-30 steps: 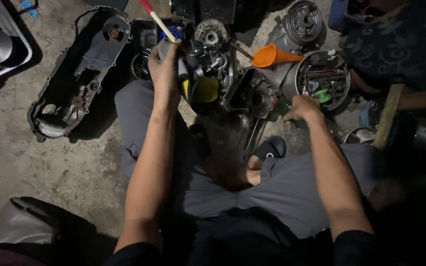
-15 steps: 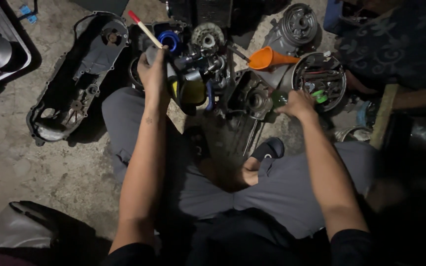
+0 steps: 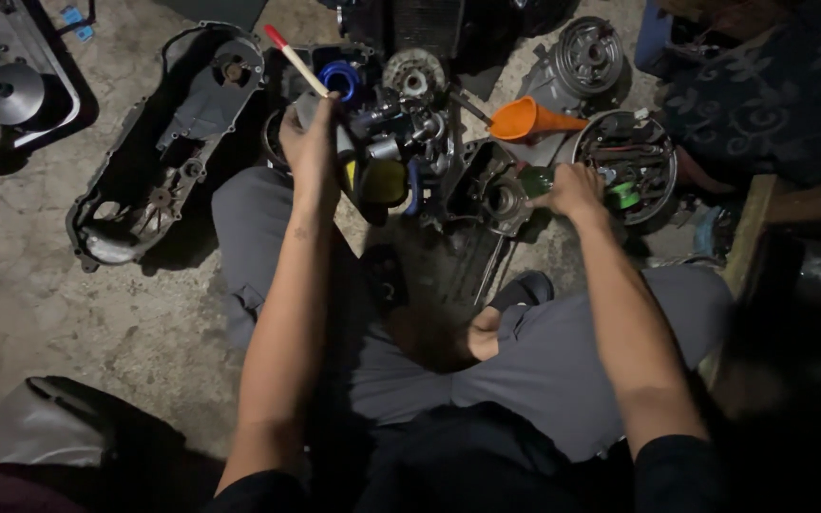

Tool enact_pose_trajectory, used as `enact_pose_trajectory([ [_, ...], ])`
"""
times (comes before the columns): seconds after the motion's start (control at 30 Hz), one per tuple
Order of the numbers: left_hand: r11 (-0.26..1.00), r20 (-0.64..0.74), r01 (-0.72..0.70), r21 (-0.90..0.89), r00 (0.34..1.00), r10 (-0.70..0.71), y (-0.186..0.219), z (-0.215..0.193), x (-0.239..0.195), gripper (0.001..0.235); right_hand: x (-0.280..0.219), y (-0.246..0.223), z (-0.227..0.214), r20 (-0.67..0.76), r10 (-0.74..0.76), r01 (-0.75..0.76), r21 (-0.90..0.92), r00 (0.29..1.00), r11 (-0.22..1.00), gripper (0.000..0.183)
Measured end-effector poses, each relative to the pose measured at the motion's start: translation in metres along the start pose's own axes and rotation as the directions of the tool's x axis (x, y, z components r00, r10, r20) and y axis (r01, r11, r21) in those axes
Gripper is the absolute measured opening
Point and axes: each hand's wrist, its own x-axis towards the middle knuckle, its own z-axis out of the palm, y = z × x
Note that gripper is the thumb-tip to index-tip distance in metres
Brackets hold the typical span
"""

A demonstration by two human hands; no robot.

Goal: Cleaning and repairing motorcycle engine components using a brush and a screwdriver

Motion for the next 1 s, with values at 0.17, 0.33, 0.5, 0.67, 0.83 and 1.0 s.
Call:
enact_pose_trajectory([
  [0.17,0.999,0.003,-0.002,0.053,1.000,0.002,0.010,0.006,-0.009,0.038,0.000,-0.003,0.000,-0.005,0.003,-0.003,0.004,1.000,1.000,0.066],
  [0.33,0.996,-0.014,0.039,0.077,0.999,-0.038,0.007,0.010,-0.008,0.062,-0.009,-0.012,-0.009,0.019,0.006,-0.006,0.015,1.000,1.000,0.056],
  [0.5,1.000,0.025,-0.003,-0.007,1.000,0.003,-0.003,0.012,-0.002,0.041,-0.019,-0.022,-0.011,0.094,-0.020,0.021,-0.012,0.995,1.000,0.056],
  [0.67,0.998,-0.016,0.038,0.048,0.999,-0.037,0.005,0.012,-0.007,0.051,-0.012,-0.011,0.014,0.084,-0.117,0.120,-0.034,0.990,0.992,0.054],
  [0.83,0.998,-0.007,0.037,0.041,0.999,-0.037,0.007,0.014,-0.007,0.046,-0.025,-0.014,0.012,0.141,-0.084,0.087,-0.017,0.986,0.996,0.060],
  [1.0,0.999,0.004,-0.005,0.044,1.000,0.004,-0.007,0.012,0.003,0.044,-0.034,-0.010,0.010,0.141,-0.089,0.104,-0.105,0.986,0.989,0.057],
])
